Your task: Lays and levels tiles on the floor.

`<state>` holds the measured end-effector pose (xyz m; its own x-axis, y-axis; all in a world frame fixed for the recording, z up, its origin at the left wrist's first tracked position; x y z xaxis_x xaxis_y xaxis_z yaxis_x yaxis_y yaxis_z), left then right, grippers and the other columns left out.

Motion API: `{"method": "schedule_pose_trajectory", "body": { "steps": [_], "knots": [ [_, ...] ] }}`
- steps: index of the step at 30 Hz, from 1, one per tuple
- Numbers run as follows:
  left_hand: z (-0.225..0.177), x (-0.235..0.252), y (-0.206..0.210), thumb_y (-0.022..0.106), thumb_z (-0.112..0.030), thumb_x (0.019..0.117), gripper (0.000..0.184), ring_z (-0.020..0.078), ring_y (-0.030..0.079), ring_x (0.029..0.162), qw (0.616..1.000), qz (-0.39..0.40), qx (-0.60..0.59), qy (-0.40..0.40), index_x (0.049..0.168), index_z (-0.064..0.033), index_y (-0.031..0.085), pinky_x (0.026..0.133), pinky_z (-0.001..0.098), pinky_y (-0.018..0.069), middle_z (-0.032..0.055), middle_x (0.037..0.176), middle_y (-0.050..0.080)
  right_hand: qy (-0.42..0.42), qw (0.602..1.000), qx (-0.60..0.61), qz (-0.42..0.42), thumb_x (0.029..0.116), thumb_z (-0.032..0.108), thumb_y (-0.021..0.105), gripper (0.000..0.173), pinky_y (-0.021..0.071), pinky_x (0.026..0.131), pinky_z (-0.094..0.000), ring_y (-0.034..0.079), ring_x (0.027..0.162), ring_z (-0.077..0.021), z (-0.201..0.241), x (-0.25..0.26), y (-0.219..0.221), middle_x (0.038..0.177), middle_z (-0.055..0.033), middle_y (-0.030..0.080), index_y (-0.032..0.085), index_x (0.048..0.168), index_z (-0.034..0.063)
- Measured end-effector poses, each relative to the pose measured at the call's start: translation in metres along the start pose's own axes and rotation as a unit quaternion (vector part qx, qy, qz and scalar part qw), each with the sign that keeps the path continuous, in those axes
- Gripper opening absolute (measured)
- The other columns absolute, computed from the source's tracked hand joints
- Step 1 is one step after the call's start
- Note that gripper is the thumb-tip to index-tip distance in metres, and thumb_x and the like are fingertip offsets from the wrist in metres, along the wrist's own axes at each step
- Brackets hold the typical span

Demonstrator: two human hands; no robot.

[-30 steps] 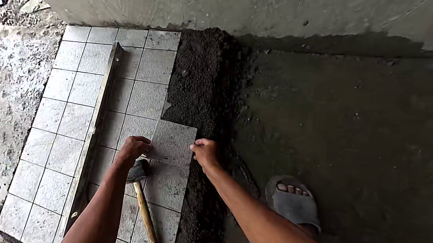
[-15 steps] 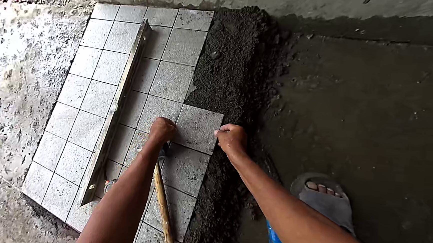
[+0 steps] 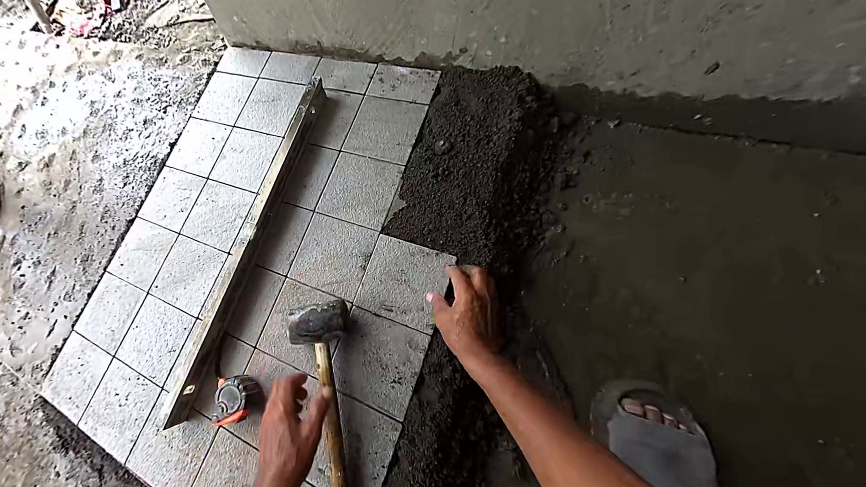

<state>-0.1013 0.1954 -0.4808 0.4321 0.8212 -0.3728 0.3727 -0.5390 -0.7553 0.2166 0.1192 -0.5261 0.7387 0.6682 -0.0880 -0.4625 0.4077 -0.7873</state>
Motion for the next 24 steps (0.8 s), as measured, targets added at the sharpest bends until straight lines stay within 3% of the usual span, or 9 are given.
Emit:
{"method": "schedule_pose_trajectory", "body": {
  "steps": [2, 3, 6, 8, 10, 12, 16, 19, 24],
  "knots": [
    [0.026, -0.021, 0.037, 0.070, -0.063, 0.0855, 0.077, 0.0286, 0.067, 0.099, 0.996, 0.067, 0.028, -0.055, 0.130, -0.0010, 0.061, 0.087, 0.0489, 0.0568, 0.0156, 0.115, 0.066, -0.070, 0.996, -0.044, 0.039, 0.0915, 0.029, 0.074, 0.055, 0.0348, 0.112, -0.0666, 0.041, 0.144, -0.0439, 0.008, -0.009, 0.015, 0.154, -0.0229, 0.046, 0.061, 0.141, 0.0088],
    [0.031, -0.024, 0.049, 0.073, -0.061, 0.0826, 0.075, 0.0290, 0.067, 0.100, 0.993, 0.080, 0.048, -0.071, 0.126, -0.0017, 0.061, 0.087, 0.0495, 0.0570, 0.0151, 0.114, 0.066, -0.075, 0.993, -0.061, 0.072, 0.0928, 0.031, 0.073, 0.056, 0.0296, 0.115, -0.0678, 0.034, 0.149, -0.0429, 0.010, -0.013, 0.023, 0.160, -0.0215, 0.039, 0.059, 0.143, 0.0105],
    [0.036, -0.023, 0.048, 0.072, -0.021, 0.0808, 0.043, 0.0295, 0.067, 0.082, 0.991, 0.026, -0.013, -0.134, 0.118, -0.0025, 0.062, 0.072, 0.0530, 0.0546, 0.0138, 0.093, 0.067, -0.066, 0.988, -0.096, 0.105, 0.0952, 0.034, 0.070, 0.056, 0.0275, 0.117, -0.0670, 0.030, 0.152, -0.0375, 0.008, -0.019, 0.032, 0.164, -0.0166, 0.034, 0.058, 0.145, 0.0132],
    [0.040, -0.024, 0.037, 0.065, -0.013, 0.0784, 0.036, 0.0249, 0.063, 0.067, 0.986, -0.013, -0.094, -0.136, 0.113, -0.0027, 0.064, 0.060, 0.0484, 0.0519, 0.0097, 0.079, 0.064, -0.065, 0.987, -0.093, 0.117, 0.0960, 0.034, 0.069, 0.058, 0.0251, 0.118, -0.0668, 0.028, 0.154, -0.0358, 0.004, -0.019, 0.032, 0.166, -0.0150, 0.032, 0.055, 0.148, 0.0129],
    [0.039, -0.022, 0.036, 0.060, -0.014, 0.0768, 0.036, 0.0178, 0.061, 0.055, 0.978, 0.012, -0.185, -0.099, 0.111, -0.0034, 0.064, 0.050, 0.0382, 0.0531, 0.0040, 0.072, 0.064, -0.073, 0.985, -0.078, 0.136, 0.0951, 0.032, 0.071, 0.062, 0.0220, 0.120, -0.0671, 0.024, 0.155, -0.0357, -0.001, -0.020, 0.032, 0.167, -0.0149, 0.028, 0.052, 0.150, 0.0108],
    [0.021, -0.011, 0.037, 0.056, -0.017, 0.0812, 0.041, 0.0141, 0.056, 0.050, 0.961, 0.078, -0.262, -0.046, 0.119, -0.0018, 0.062, 0.046, 0.0323, 0.0501, 0.0020, 0.072, 0.062, -0.084, 0.983, -0.063, 0.152, 0.0938, 0.031, 0.073, 0.068, 0.0195, 0.120, -0.0674, 0.022, 0.156, -0.0347, -0.004, -0.018, 0.030, 0.169, -0.0143, 0.025, 0.048, 0.152, 0.0078],
    [-0.038, 0.016, 0.052, 0.044, -0.042, 0.1062, 0.040, 0.0145, 0.051, 0.046, 0.930, 0.208, -0.303, -0.028, 0.110, -0.0046, 0.058, 0.044, 0.0306, 0.0481, 0.0028, 0.065, 0.054, -0.092, 0.982, -0.058, 0.158, 0.0935, 0.031, 0.074, 0.070, 0.0170, 0.121, -0.0688, 0.020, 0.157, -0.0346, -0.006, -0.020, 0.025, 0.169, -0.0142, 0.026, 0.047, 0.152, 0.0043],
    [-0.058, 0.034, 0.069, 0.034, -0.050, 0.1083, 0.051, 0.0139, 0.050, 0.043, 0.919, 0.231, -0.318, -0.028, 0.109, -0.0036, 0.056, 0.043, 0.0285, 0.0476, 0.0034, 0.061, 0.052, -0.097, 0.981, -0.067, 0.152, 0.0940, 0.034, 0.073, 0.069, 0.0164, 0.120, -0.0697, 0.020, 0.157, -0.0341, -0.005, -0.019, 0.026, 0.169, -0.0140, 0.026, 0.048, 0.152, 0.0049],
    [-0.062, 0.041, 0.076, 0.034, -0.053, 0.1089, 0.052, 0.0146, 0.050, 0.043, 0.922, 0.245, -0.295, -0.050, 0.106, -0.0047, 0.056, 0.044, 0.0287, 0.0476, 0.0044, 0.061, 0.052, -0.098, 0.981, -0.080, 0.146, 0.0943, 0.035, 0.073, 0.070, 0.0164, 0.120, -0.0698, 0.019, 0.157, -0.0331, -0.006, -0.019, 0.029, 0.169, -0.0128, 0.025, 0.047, 0.153, 0.0079]
  ]
}}
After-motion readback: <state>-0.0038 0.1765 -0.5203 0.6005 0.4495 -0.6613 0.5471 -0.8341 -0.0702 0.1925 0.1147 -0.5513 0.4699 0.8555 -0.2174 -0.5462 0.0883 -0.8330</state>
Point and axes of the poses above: each hand's wrist, its own x-axis towards the middle knuckle, its own y-axis out of the palm, z = x × y, the point moved 5 cm from there along x, towards the middle knuckle
